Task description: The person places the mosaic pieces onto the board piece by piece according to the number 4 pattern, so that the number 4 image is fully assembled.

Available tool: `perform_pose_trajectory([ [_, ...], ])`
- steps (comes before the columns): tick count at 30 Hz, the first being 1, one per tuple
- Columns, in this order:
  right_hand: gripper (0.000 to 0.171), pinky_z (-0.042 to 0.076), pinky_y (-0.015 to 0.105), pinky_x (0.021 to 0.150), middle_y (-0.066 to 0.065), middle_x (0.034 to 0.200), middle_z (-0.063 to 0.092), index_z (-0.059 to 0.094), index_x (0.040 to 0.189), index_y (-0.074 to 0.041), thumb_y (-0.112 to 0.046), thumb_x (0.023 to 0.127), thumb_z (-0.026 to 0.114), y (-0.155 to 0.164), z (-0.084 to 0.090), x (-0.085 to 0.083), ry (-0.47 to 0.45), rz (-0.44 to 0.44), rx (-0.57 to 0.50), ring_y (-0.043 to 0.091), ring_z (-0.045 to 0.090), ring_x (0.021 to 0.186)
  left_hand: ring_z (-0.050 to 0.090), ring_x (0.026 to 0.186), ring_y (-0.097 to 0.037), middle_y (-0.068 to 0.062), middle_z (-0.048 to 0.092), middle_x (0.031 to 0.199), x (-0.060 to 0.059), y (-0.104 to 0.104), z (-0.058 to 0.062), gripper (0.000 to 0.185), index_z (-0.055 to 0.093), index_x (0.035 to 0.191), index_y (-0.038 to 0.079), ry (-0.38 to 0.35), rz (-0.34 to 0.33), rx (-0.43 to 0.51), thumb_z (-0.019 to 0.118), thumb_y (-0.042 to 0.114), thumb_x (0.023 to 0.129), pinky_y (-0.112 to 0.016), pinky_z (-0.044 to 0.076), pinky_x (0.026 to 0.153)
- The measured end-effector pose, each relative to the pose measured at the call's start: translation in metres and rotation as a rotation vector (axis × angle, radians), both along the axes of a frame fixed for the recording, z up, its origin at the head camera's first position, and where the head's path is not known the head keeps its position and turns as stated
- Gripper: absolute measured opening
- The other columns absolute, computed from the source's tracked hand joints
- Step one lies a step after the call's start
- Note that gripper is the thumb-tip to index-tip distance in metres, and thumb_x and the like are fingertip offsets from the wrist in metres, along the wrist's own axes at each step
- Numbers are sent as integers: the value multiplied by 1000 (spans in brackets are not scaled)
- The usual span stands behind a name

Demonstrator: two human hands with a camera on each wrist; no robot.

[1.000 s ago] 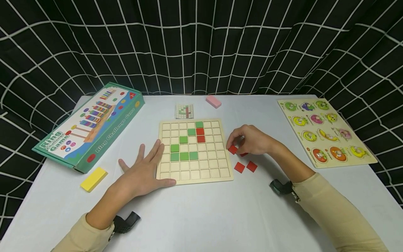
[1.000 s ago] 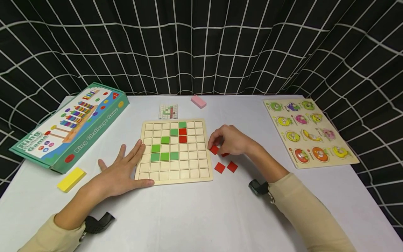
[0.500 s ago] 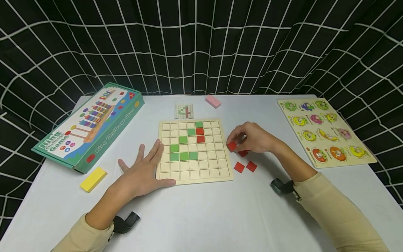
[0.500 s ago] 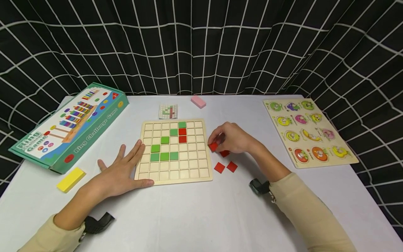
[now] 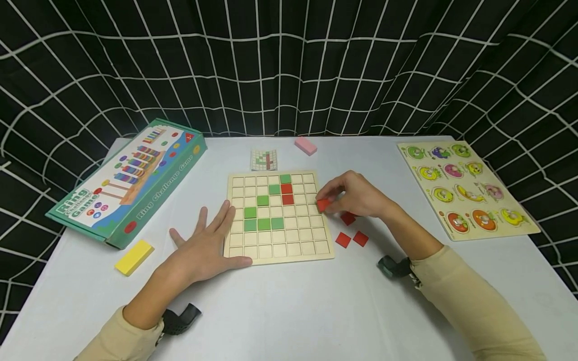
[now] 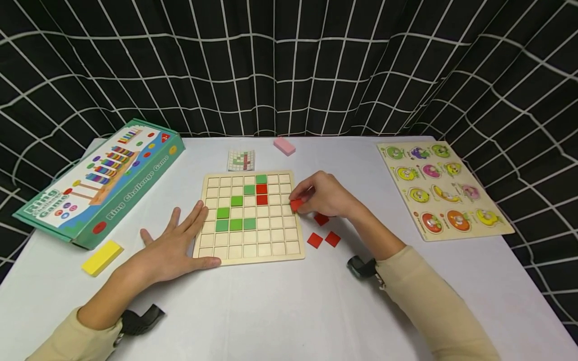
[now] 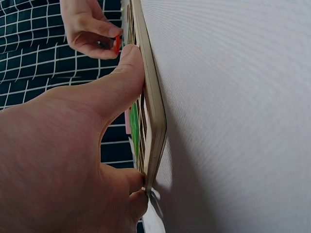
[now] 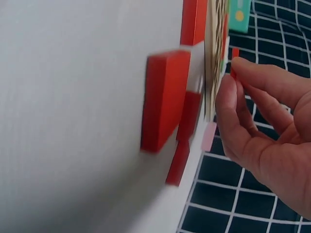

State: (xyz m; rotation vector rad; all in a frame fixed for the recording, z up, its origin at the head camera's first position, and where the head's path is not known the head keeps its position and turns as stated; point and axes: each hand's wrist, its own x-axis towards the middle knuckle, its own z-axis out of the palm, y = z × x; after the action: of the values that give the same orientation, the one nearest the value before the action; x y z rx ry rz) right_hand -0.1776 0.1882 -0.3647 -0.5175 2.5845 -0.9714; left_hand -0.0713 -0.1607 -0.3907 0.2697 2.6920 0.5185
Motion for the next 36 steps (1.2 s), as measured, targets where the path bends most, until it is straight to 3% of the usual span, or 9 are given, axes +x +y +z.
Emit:
perform_pose_trajectory([
  [7, 25, 51, 31, 70, 5, 98, 76, 83, 106, -13, -5, 82, 86, -15, -1, 1, -32, -14, -30, 24, 62, 92, -7, 159, -52, -2, -3, 178, 1, 0, 0, 124, 9, 169, 15, 2, 2, 3, 68, 79, 81, -96, -7, 96],
  [14, 26, 52, 32, 78, 4, 96, 76, 83, 107, -13, -3, 83, 84, -33, 0, 3, -53, 11, -38, 22, 63, 92, -7, 159, -52, -2, -3, 178, 1, 0, 0, 125, 9, 169, 15, 2, 5, -2, 68, 80, 81, -96, -6, 95],
  [27, 27, 55, 29, 81, 3, 96, 77, 82, 105, -12, 0, 81, 83, -56, -3, 3, -103, 14, -22, 19, 66, 93, -8, 159, -52, -2, -4, 178, 0, 1, 0, 124, 8, 169, 15, -7, 6, -1, 68, 80, 81, -96, -8, 95],
  [36, 28, 56, 28, 80, 2, 95, 77, 82, 104, -11, 2, 80, 81, -65, -3, 1, -81, 37, -6, 18, 66, 91, -8, 159, -51, -1, -5, 178, 0, 1, 0, 124, 8, 169, 16, -7, 5, -4, 68, 80, 81, -96, -7, 96],
])
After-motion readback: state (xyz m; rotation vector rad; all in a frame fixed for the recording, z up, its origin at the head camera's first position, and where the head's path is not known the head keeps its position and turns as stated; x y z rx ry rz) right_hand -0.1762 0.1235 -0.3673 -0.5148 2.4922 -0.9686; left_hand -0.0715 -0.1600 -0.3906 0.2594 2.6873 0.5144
